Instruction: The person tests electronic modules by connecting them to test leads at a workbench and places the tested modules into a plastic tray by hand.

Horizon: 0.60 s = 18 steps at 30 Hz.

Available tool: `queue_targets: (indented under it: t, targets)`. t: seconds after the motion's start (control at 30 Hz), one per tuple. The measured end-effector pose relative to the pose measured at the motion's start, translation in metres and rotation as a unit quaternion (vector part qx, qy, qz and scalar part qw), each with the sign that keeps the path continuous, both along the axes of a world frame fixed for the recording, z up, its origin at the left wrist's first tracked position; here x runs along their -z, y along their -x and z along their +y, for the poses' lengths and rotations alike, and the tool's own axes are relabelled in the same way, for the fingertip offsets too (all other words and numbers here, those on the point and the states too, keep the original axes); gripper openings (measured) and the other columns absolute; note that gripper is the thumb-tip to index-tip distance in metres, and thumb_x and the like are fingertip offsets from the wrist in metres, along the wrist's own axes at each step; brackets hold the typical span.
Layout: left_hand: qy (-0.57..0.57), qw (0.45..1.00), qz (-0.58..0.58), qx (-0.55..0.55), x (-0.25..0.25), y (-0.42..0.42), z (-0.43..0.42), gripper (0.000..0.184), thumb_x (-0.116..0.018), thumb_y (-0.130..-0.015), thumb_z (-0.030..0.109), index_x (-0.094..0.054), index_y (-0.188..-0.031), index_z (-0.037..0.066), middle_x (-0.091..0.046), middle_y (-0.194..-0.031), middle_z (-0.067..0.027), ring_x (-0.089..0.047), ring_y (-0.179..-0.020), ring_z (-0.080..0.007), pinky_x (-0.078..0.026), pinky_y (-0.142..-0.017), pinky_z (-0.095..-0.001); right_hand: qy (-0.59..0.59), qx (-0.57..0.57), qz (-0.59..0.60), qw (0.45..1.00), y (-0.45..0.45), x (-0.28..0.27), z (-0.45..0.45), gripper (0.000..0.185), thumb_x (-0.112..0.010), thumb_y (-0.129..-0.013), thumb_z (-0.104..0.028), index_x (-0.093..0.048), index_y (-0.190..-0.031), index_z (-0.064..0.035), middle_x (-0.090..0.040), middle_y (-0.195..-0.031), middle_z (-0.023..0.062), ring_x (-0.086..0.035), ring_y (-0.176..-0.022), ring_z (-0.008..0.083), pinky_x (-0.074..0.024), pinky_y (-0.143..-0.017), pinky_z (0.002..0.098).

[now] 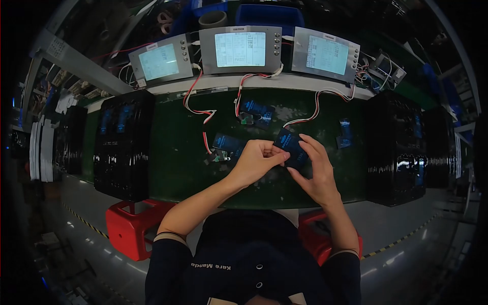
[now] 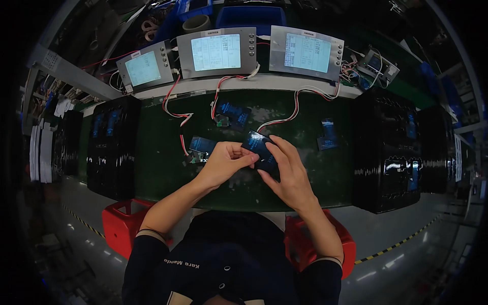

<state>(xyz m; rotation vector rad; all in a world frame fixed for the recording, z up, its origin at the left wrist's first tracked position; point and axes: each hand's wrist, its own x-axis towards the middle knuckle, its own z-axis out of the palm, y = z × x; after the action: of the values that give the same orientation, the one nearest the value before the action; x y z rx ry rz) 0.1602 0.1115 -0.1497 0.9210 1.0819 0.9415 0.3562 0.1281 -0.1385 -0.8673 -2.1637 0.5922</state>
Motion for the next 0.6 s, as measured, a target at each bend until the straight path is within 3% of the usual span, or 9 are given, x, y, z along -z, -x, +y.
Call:
queue_targets:
  t: [0.2,0.37,0.43,0.5,0.53,0.57,0.6]
  targets:
    - [0.019,1.0,-0.006,-0.004,0.002,-0.006,0.0,0.012,-0.069,-0.086,0.008,-0.069,-0.091,-0.002,-0.068,-0.079,-0.0047,-0.061,-0.072,-0.0076,-0.046,-0.067,-0.0199,-0.002,0.001,0.002,1.0,-0.003,0.005,-0.001,0.065,-0.08,-0.065,0.0,-0.052,-0.123,-0.0049,-0.051,-0.132,0.0192,-0.053,-0.118,0.0374,-0.047,-0.096,0.0422]
    - [0.04,0.998,-0.037,-0.007,0.005,-0.012,-0.001,0.012,-0.068,-0.086,0.007,-0.069,-0.093,-0.002,-0.067,-0.08,-0.0044,-0.06,-0.071,-0.0072,-0.045,-0.065,-0.0198,-0.036,0.016,-0.04,0.998,-0.011,0.005,-0.002,0.035,-0.079,-0.065,-0.001,-0.068,-0.098,-0.0061,-0.051,-0.131,0.0194,-0.053,-0.118,0.0379,-0.0474,-0.094,0.0419]
    - [0.041,0.998,-0.043,-0.003,0.006,-0.016,-0.004,0.012,-0.068,-0.086,0.007,-0.068,-0.093,-0.002,-0.068,-0.082,-0.0045,-0.059,-0.071,-0.0067,-0.045,-0.064,-0.0199,-0.027,0.019,-0.042,0.999,-0.017,0.007,-0.002,0.035,-0.079,-0.065,-0.001,-0.068,-0.098,-0.0062,-0.052,-0.132,0.0198,-0.053,-0.118,0.0378,-0.0472,-0.095,0.0418]
    - [-0.131,0.961,0.239,-0.046,0.003,-0.021,-0.016,0.011,-0.069,-0.084,0.008,-0.069,-0.092,0.0,-0.067,-0.088,-0.0061,-0.06,-0.073,-0.0106,-0.043,-0.06,-0.0223,-0.001,0.03,-0.052,0.998,-0.027,0.01,-0.002,0.037,-0.079,-0.065,-0.002,-0.069,-0.1,-0.0068,-0.052,-0.131,0.0199,-0.053,-0.119,0.0379,-0.0461,-0.096,0.042]
    - [-0.303,0.885,0.348,-0.067,0.012,-0.021,-0.021,0.018,-0.072,-0.079,0.007,-0.068,-0.096,0.002,-0.065,-0.1,-0.0066,-0.059,-0.084,-0.0181,-0.044,-0.065,-0.0282,0.0,0.032,-0.054,0.998,-0.032,0.015,-0.003,0.037,-0.079,-0.065,-0.002,-0.069,-0.1,-0.0068,-0.052,-0.131,0.0199,-0.053,-0.119,0.0379,-0.0461,-0.096,0.042]
    - [-0.303,0.886,0.346,-0.065,0.017,-0.021,-0.025,0.018,-0.072,-0.079,0.007,-0.068,-0.096,0.002,-0.065,-0.1,-0.0066,-0.059,-0.084,-0.0181,-0.044,-0.065,-0.0282,0.012,0.035,-0.061,0.997,-0.036,0.021,-0.003,0.036,-0.079,-0.065,-0.002,-0.069,-0.099,-0.0069,-0.052,-0.131,0.0192,-0.053,-0.119,0.038,-0.0442,-0.099,0.0436]
    - [-0.385,0.815,0.43,-0.044,0.021,-0.022,-0.029,0.024,-0.072,-0.077,0.007,-0.068,-0.1,0.003,-0.064,-0.105,-0.0063,-0.057,-0.09,-0.0212,-0.044,-0.069,-0.0313,0.025,0.039,-0.069,0.997,-0.039,0.026,-0.004,0.035,-0.078,-0.065,-0.002,-0.069,-0.099,-0.007,-0.052,-0.131,0.0186,-0.052,-0.12,0.0381,-0.0423,-0.101,0.0452]
